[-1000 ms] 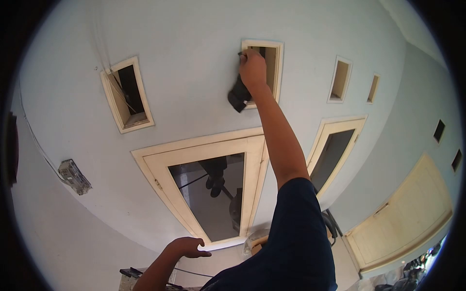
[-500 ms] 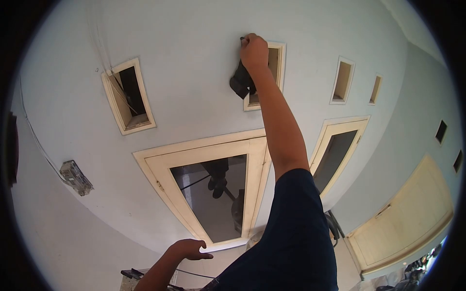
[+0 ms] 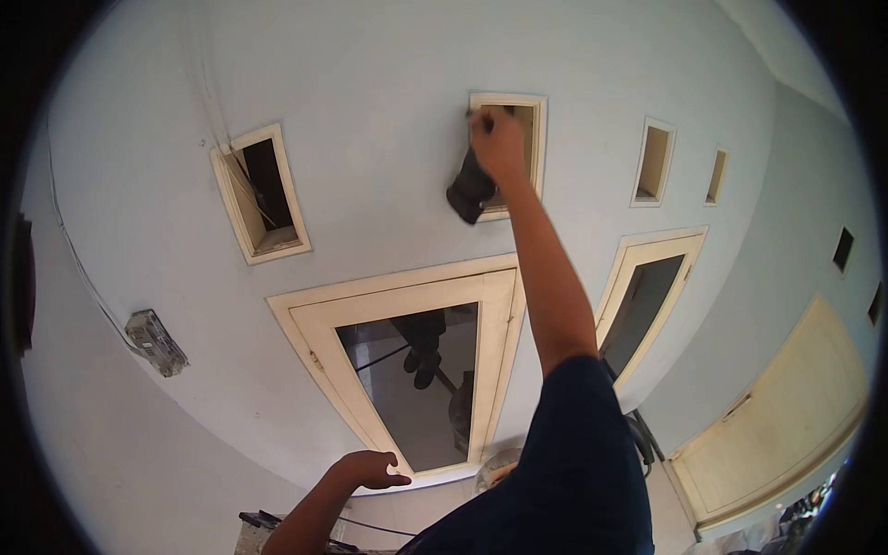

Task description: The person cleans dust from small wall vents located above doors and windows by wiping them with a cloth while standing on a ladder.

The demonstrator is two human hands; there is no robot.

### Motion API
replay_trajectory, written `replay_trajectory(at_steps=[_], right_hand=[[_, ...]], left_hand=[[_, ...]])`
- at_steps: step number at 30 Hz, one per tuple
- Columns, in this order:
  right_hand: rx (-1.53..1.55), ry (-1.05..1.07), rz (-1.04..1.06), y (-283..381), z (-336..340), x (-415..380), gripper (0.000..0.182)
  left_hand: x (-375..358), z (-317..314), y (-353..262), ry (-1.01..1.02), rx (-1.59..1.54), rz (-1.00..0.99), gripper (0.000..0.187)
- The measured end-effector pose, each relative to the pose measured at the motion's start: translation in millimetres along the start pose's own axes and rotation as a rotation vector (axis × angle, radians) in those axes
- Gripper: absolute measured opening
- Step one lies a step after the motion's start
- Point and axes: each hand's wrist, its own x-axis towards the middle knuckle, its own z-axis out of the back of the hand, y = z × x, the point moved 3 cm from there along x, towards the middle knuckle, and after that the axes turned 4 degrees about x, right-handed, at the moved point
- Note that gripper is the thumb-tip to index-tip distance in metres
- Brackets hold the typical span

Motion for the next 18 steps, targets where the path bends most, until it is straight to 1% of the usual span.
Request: replay_trajectory(at_steps=[1,2,3,4,5,6,7,8,9,10,11,12,13,14,15,16,17,18], right_hand=[[0.080,0.048,0.012,17,12,-35,0.017],[0.168,0.205,-0.097,28,22,-76,0.015],[0.268,0.270,-0.178,32,31,-128,0.018],[0.319,0.352,-0.402,57,46,-185,0.019],[0.475,0.457,-0.550,57,55,-244,0.018],[0.592,0.464,-0.603,60,60,-304,0.016],[0.561,0.516,-0.759,67,68,-361,0.016],[0.626,0.518,-0.922,78,75,-415,0.017],[0.696,0.509,-1.103,93,82,-460,0.018],[0.633,0.563,-1.123,115,92,-483,0.020],[0.568,0.617,-1.149,136,104,-505,0.022],[0.645,0.721,-1.193,146,108,-524,0.024],[0.704,0.733,-1.177,160,113,-526,0.021],[0.762,0.753,-1.096,171,118,-512,0.021],[0.828,0.728,-1.078,175,114,-517,0.020],[0.821,0.803,-1.128,175,113,-521,0.019],[0.787,0.772,-1.107,176,111,-525,0.017],[0.816,0.695,-1.155,178,109,-530,0.017]], left_hand=[[-7,5,-7,0.001,0.005,-0.001,0.084],[-15,13,-15,-0.047,-0.038,0.024,0.088],[-20,18,-20,-0.087,-0.081,0.049,0.094],[-20,18,-23,-0.074,-0.076,0.044,0.094],[-20,21,-26,-0.220,-0.169,-0.021,0.099],[-22,22,-29,-0.355,-0.266,-0.085,0.105],[-23,24,-33,-0.387,-0.356,-0.143,0.113],[-19,21,-34,-0.457,-0.373,-0.228,0.117],[-23,23,-40,-0.472,-0.339,-0.270,0.120],[-25,22,-47,-0.430,-0.310,-0.243,0.126],[-31,21,-53,-0.331,-0.390,-0.247,0.109],[-35,23,-64,-0.161,-0.385,-0.272,0.098],[-37,23,-73,0.000,-0.378,-0.306,0.087],[-39,22,-80,0.024,-0.393,-0.326,0.076],[-41,18,-83,0.043,-0.416,-0.345,0.066],[-41,15,-81,0.021,-0.445,-0.354,0.055],[-44,20,-84,-0.026,-0.416,-0.338,0.045],[-46,23,-83,-0.041,-0.389,-0.308,0.040]])
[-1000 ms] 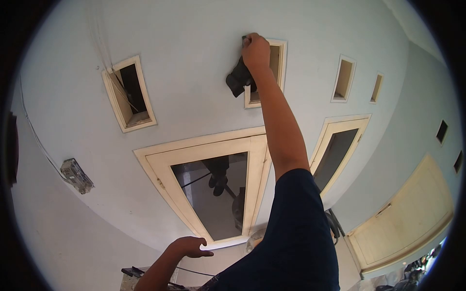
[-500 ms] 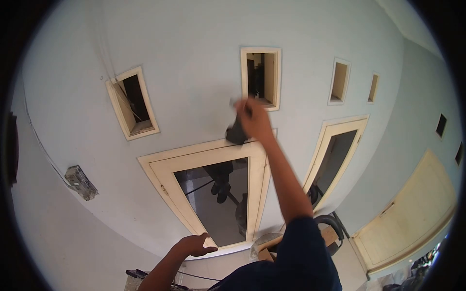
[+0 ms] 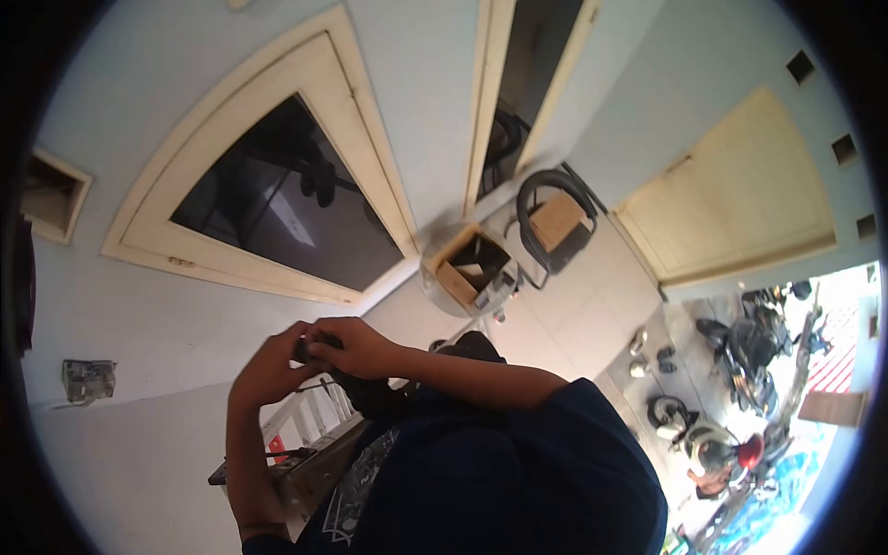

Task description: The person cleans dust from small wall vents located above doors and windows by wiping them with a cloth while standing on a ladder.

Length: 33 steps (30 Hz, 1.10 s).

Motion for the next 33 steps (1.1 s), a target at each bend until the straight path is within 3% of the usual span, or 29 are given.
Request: replay_trajectory(at_steps=[7,18,21,33], right_hand=[[0.224,-0.099,-0.054,-13,-2,-14,0.018],[-0.138,0.036,-0.124,-29,-20,-39,0.034],[-0.123,0.060,-0.184,-38,-24,-40,0.032],[0.052,0.028,-0.200,-45,-34,-61,0.027]], left_hand=[[-4,6,12,-0.056,-0.061,0.145,0.017],[-12,1,7,0.052,0.076,0.193,0.022],[-12,0,13,0.007,0.141,0.136,0.021],[-11,-3,6,0.194,0.051,0.135,0.021]])
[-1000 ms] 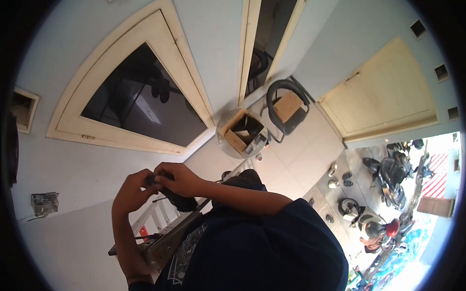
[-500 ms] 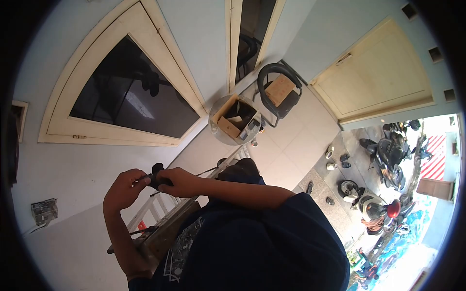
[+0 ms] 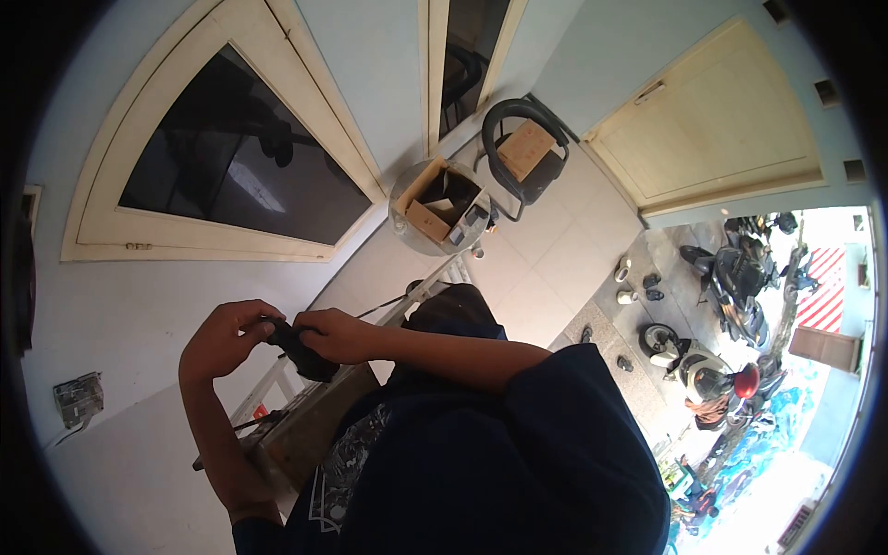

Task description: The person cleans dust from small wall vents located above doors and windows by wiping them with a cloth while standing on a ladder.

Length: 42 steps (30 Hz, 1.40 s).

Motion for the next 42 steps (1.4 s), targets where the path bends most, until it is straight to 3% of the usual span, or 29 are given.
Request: replay_trajectory(at_steps=[5,11,13,22,31,34,42], right_hand=[[0.012,-0.034,-0.051,16,-3,-10,0.028],[-0.049,-0.182,0.139,9,1,-18,0.027],[0.014,-0.132,-0.010,20,1,-27,0.027],[-0.242,-0.111,-0.015,-11,-9,-33,0.035],[-0.190,-0.061,-0.081,-17,-19,-39,0.038],[-0.260,-0.053,-0.019,-29,-22,-35,0.045],[-0.264,-0.065,-0.045,-44,-14,-41,0.038]], left_hand=[[-2,0,-3,0.024,0.007,0.024,0.016],[1,0,-11,0.017,0.037,-0.004,0.012],[1,-1,-12,0.031,0.054,0.019,0.016],[1,1,2,-0.008,0.154,0.082,0.016],[0,4,9,-0.094,0.186,0.000,0.016],[2,3,12,-0.120,0.161,0.005,0.015],[1,4,2,-0.103,0.129,-0.049,0.012]])
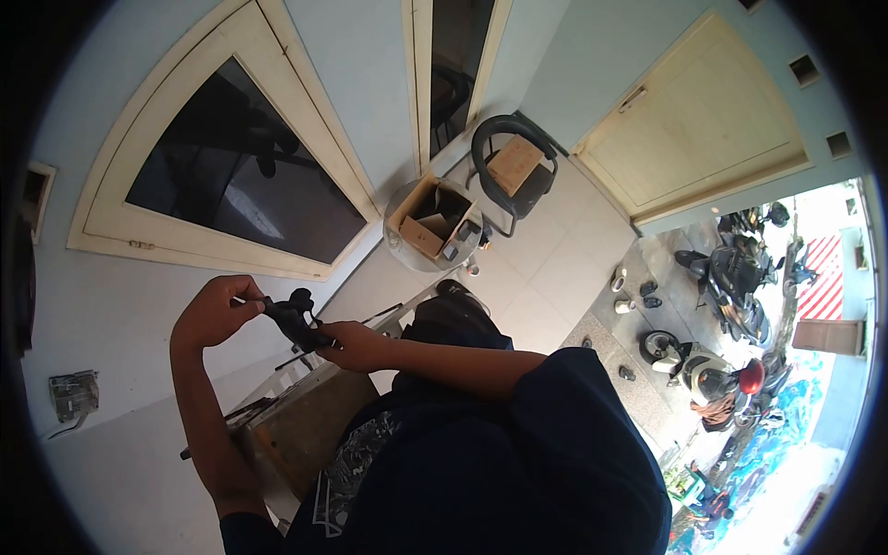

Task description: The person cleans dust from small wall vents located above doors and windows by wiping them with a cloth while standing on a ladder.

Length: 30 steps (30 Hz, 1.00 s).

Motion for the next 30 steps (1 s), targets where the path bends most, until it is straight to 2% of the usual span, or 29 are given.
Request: replay_trajectory(at_steps=[5,7,11,13,17,19,21,23,24,26,28,29,30], right_hand=[[0.059,0.021,-0.031,4,5,-7,0.028],[0.113,0.089,-0.210,15,11,-9,0.027],[0.030,0.030,-0.081,-18,8,-3,0.027],[0.152,0.000,0.004,-31,6,-2,0.027],[0.155,0.029,0.054,-42,15,-11,0.028],[-0.122,0.071,-0.009,-51,23,-10,0.035],[-0.166,0.066,-0.023,-59,37,-5,0.036],[-0.106,-0.016,-0.060,-66,57,6,0.034],[0.039,-0.094,-0.055,-69,67,15,0.034],[-0.151,-0.368,0.027,-21,88,22,0.047],[-0.114,-0.422,0.248,21,97,35,0.062],[-0.190,-0.375,0.355,42,99,42,0.067],[-0.197,-0.359,0.373,58,99,50,0.067]], left_hand=[[-1,-2,0,0.042,-0.102,0.033,0.014],[1,-3,3,0.032,-0.134,-0.011,0.016],[1,-4,3,0.035,-0.095,0.007,0.016],[2,-5,10,0.055,-0.090,0.003,0.016],[6,-10,23,0.039,-0.106,0.001,0.015],[7,-9,26,0.051,-0.123,-0.087,0.016],[5,-3,24,-0.085,-0.028,-0.124,0.018],[5,0,26,-0.200,-0.082,-0.134,0.019],[7,1,30,-0.199,-0.093,-0.120,0.020],[7,4,29,-0.241,-0.112,-0.143,0.021],[5,7,22,-0.255,-0.128,-0.125,0.023],[5,9,20,-0.284,-0.126,-0.119,0.023],[6,9,17,-0.300,-0.209,-0.147,0.023]])
